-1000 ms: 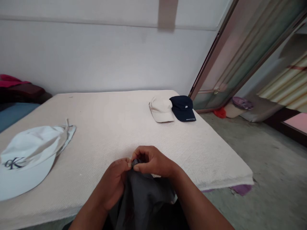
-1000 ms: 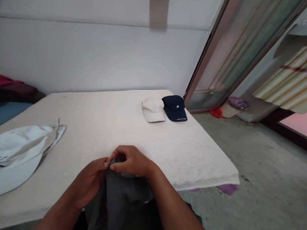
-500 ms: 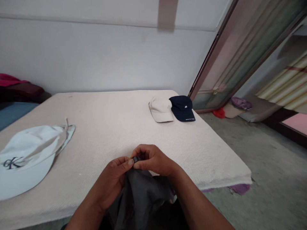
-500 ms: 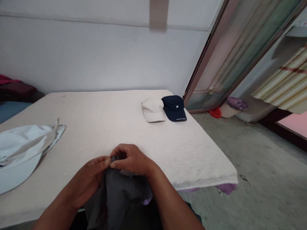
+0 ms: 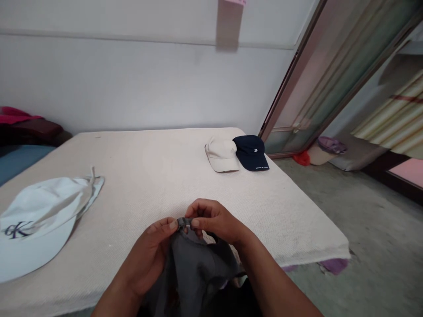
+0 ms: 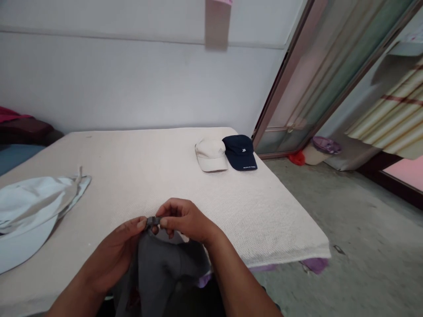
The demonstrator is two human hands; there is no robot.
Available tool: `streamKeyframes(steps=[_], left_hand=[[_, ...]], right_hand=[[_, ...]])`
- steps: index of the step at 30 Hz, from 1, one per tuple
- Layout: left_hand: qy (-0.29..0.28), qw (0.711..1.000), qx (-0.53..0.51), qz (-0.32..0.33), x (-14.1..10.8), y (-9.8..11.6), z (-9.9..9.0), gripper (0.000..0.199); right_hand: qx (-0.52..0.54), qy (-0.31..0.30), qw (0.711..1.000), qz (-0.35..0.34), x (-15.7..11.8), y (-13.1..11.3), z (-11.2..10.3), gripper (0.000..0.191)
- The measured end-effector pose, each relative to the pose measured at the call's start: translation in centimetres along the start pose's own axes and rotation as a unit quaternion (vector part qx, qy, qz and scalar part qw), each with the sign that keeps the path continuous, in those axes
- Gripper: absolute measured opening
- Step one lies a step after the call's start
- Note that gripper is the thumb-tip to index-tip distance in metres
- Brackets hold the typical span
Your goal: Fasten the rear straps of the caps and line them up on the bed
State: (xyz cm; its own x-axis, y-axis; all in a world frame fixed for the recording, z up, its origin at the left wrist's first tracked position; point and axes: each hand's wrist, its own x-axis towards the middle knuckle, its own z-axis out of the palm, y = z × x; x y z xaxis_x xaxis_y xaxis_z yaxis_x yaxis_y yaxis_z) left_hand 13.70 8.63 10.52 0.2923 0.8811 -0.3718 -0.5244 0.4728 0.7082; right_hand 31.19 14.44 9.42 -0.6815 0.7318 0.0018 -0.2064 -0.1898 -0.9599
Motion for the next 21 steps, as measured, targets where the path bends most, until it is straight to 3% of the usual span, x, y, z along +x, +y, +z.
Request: streamKeyframes(steps=[4,12,21], left_hand=[[-0.019,1.000,0.006,-0.008,-0.05,-0.04,-0.12,0.013],[0.013,1.000,0.015,-0.017,-0.08,-0.23,-0.32,0.008],[0.023,0.999,0.021,-0.020,-0.02,-0.20,-0.16,0.011]], right_hand=[[-0.016,0.023,1.000,0.010,-0.05,0.18,-0.08,0.010],[-0.026,0.051,0.998,0.036,0.10,0.08,0.43,0.005],[-0.007,0.067,0.998,0.019,0.06,0.31,0.22,0.011]])
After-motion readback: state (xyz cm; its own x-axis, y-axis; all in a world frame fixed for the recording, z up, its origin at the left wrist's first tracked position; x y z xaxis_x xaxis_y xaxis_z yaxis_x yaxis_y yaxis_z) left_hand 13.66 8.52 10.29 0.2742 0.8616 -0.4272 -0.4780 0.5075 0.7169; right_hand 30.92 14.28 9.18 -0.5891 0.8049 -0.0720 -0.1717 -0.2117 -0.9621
